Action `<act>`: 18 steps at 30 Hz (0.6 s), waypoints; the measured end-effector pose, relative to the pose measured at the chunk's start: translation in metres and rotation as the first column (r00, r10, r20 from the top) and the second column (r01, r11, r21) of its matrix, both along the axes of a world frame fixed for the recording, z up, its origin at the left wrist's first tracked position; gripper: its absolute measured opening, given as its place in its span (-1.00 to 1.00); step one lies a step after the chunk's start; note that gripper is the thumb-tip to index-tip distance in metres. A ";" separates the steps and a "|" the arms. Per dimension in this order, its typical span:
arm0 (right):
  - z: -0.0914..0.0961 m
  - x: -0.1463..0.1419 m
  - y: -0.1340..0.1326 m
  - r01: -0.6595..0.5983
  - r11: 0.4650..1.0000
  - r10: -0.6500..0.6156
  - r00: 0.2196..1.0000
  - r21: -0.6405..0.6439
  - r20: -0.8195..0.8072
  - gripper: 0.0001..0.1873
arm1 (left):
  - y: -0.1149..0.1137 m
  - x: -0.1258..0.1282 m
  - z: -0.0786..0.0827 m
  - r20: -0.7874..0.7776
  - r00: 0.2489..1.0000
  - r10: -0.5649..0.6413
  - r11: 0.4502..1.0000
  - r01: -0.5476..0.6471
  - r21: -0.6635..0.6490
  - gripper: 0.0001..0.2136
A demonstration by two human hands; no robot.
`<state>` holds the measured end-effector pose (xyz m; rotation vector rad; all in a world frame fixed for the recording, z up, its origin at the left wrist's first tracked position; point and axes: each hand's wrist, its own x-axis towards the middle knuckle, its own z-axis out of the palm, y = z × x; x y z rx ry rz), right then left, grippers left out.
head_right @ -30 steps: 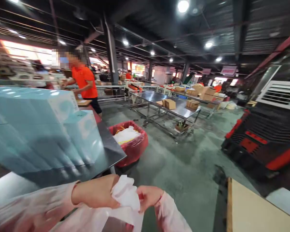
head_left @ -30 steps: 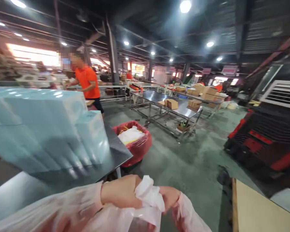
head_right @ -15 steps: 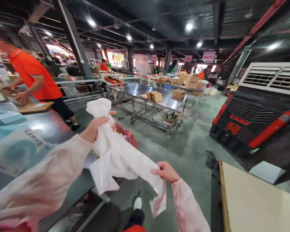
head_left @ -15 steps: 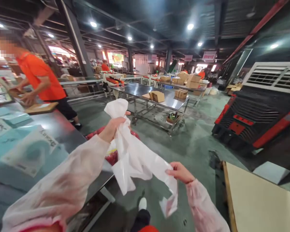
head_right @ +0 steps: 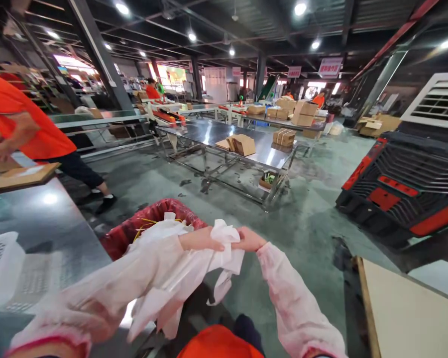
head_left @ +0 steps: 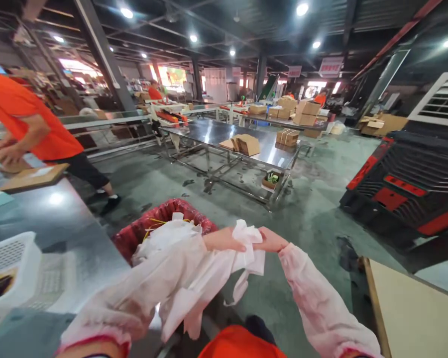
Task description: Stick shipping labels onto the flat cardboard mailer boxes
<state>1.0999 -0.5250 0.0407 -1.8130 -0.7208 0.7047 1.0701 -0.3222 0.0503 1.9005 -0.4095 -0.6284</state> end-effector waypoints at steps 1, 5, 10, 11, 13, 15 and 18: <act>-0.006 0.014 -0.002 -0.017 1.000 0.017 0.999 0.007 -0.047 -0.53 | 0.008 0.013 -0.003 0.015 0.999 0.036 0.999 -0.037 0.017 -0.54; -0.033 0.077 -0.001 -0.047 0.998 0.052 0.987 0.035 -0.155 -0.40 | 0.046 0.065 -0.008 0.075 0.980 0.183 0.983 -0.183 0.003 -0.56; -0.061 0.165 0.018 -0.063 0.998 0.064 0.987 0.016 -0.148 -0.40 | 0.085 0.120 -0.020 0.054 0.896 0.440 0.896 -0.443 0.046 -0.64; -0.065 0.181 0.024 -0.067 0.998 0.067 0.988 0.005 -0.138 -0.40 | 0.094 0.127 -0.024 0.050 0.869 0.493 0.867 -0.495 0.052 -0.65; -0.070 0.211 0.043 -0.089 0.996 0.085 0.989 -0.021 -0.124 -0.40 | 0.113 0.134 -0.031 0.046 0.808 0.588 0.806 -0.590 0.053 -0.68; -0.073 0.235 0.068 -0.136 0.989 0.129 0.984 -0.053 -0.119 -0.41 | 0.134 0.134 -0.040 0.038 0.751 0.659 0.750 -0.660 0.033 -0.66; -0.077 0.257 0.118 -0.232 0.967 0.219 0.969 -0.109 -0.117 -0.49 | 0.165 0.128 -0.057 0.009 0.680 0.733 0.680 -0.733 -0.004 -0.63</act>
